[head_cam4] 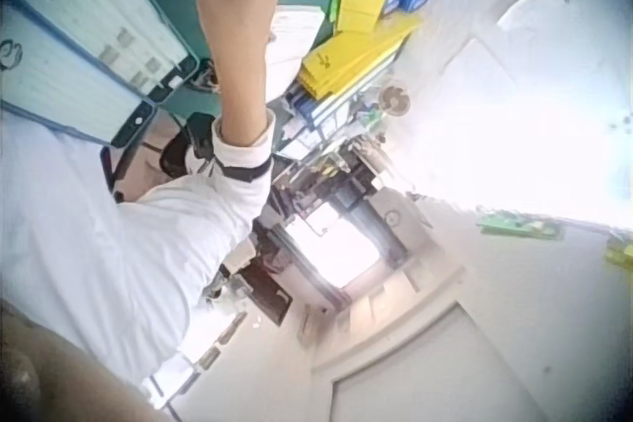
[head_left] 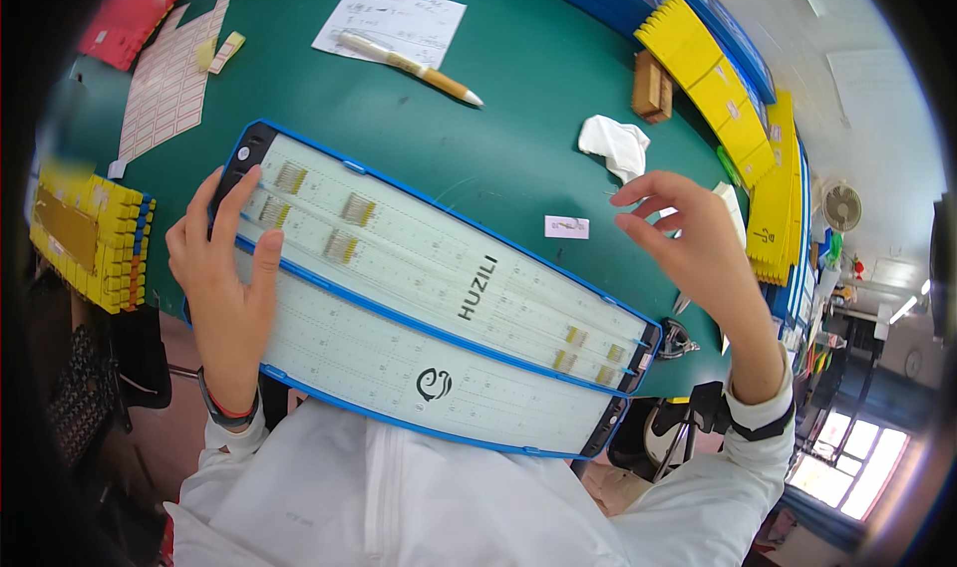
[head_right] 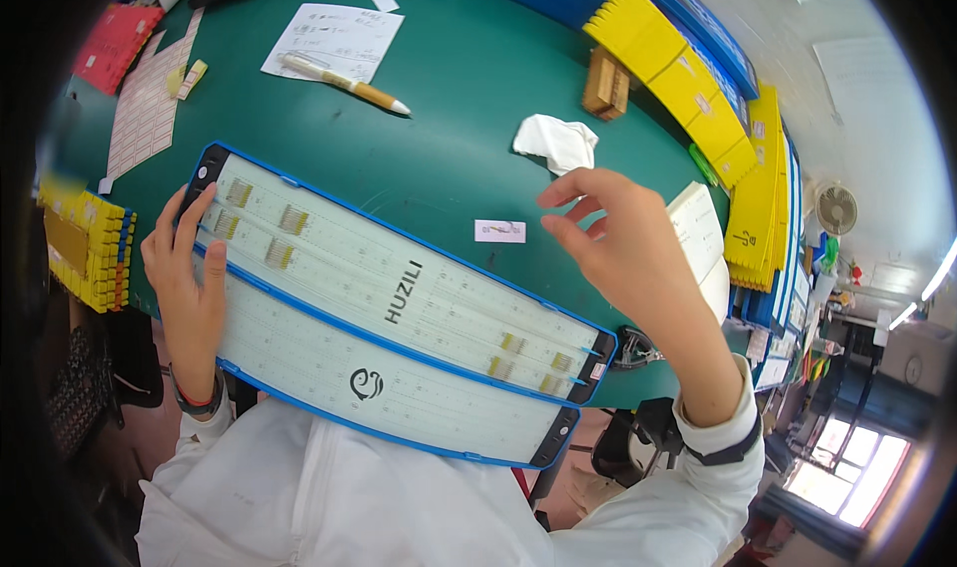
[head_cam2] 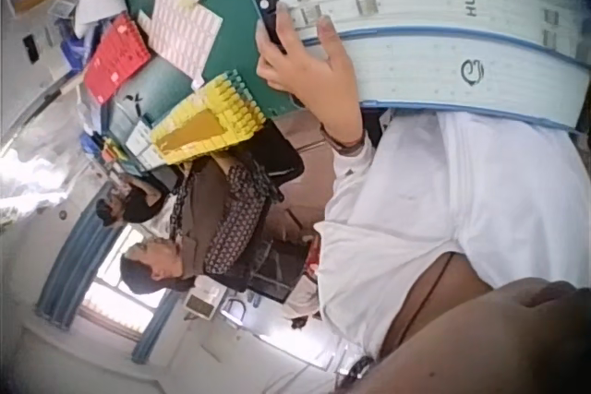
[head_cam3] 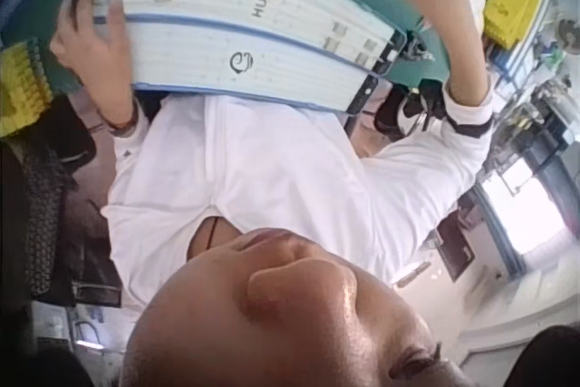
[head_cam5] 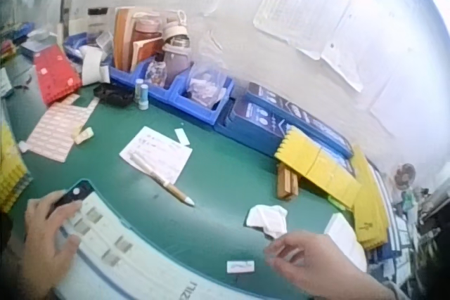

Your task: Trimming the leads of electronic components mounted on a tape strip using a small hand cutter.

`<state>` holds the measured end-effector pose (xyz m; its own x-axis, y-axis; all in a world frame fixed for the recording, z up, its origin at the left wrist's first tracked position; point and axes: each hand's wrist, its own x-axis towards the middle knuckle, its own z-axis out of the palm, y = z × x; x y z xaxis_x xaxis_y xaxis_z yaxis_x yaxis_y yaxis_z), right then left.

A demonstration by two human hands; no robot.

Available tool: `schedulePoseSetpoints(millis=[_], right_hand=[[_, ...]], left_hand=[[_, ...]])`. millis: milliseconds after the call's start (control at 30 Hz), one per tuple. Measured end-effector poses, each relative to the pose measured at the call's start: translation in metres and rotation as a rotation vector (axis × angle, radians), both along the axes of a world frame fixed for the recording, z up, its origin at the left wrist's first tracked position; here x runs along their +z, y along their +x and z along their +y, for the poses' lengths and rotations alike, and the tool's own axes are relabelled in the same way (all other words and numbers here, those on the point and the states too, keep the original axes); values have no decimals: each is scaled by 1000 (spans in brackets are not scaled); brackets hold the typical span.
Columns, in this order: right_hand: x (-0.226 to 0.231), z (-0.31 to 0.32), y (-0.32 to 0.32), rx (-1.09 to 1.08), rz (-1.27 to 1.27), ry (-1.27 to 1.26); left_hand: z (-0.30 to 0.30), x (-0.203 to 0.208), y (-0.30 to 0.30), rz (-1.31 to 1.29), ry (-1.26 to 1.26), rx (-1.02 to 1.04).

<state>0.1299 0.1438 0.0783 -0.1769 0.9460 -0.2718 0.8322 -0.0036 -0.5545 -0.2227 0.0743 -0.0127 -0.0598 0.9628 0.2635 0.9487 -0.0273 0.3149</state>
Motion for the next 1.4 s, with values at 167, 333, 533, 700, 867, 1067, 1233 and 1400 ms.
schedulePoseSetpoints(millis=[167, 333, 533, 700, 867, 1067, 1233, 1400], right_hand=[[-39, -8, 1, 69, 93, 86], [-65, -16, -7, 165, 56, 304], [-37, -45, 17, 4, -12, 469], [-17, -93, 9, -16, 169, 311], [-29, -96, 0, 16, 46, 263], [-32, -102, -4, 37, 25, 203], [-34, -108, 8, 75, -53, 279], [8, -128, 65, -177, -191, 151]], left_hand=[[2, 3, 1, 7, -10, 7], [-3, 4, 2, 33, 60, -6], [2, 6, 12, 2, 33, -44], [-3, 32, 11, 314, -77, -105], [-3, 70, 88, 138, -200, -691], [-14, 33, 145, 35, -320, -1110], [-20, 18, 154, 77, -321, -1158], [-20, 7, 155, -64, -254, -1176]])
